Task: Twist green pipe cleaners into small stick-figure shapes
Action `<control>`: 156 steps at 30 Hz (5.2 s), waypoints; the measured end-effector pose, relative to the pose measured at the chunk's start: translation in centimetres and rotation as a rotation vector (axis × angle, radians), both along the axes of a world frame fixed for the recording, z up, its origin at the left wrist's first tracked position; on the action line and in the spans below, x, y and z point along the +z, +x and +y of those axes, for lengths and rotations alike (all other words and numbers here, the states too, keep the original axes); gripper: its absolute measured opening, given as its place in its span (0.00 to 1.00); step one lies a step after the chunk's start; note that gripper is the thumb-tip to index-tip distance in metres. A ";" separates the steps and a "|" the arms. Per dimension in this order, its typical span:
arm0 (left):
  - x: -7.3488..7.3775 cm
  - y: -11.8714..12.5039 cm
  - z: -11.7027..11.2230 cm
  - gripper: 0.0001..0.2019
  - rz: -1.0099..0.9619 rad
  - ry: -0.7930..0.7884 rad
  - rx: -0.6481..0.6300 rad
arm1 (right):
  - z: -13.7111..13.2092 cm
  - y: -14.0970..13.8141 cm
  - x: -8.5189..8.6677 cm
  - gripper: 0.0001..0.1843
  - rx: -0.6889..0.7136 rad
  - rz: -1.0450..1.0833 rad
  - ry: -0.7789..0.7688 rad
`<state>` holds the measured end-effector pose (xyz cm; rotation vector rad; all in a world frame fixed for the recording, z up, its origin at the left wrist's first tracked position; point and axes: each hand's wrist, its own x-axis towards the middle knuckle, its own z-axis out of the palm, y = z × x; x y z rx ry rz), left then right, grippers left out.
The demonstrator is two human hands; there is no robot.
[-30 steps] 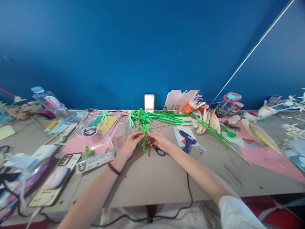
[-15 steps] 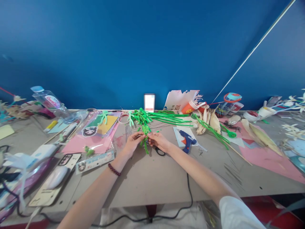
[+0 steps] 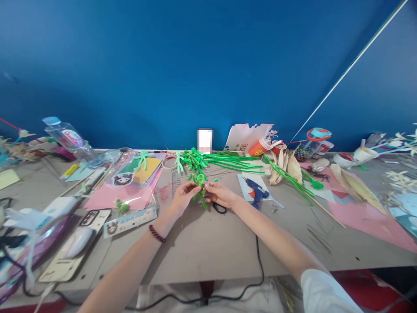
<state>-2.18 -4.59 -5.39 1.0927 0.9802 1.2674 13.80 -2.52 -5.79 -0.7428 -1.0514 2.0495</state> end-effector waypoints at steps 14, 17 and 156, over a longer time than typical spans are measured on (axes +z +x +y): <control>-0.6 -0.1 0.1 0.09 -0.011 -0.024 -0.035 | 0.1 0.1 -0.2 0.15 0.065 0.049 -0.019; -0.5 -0.1 0.0 0.09 0.024 -0.030 -0.051 | 0.3 0.3 -0.4 0.16 0.103 0.057 -0.043; -1.1 -0.3 -0.8 0.05 0.776 0.842 0.433 | -1.7 -3.0 -0.6 0.12 -0.478 -0.012 0.104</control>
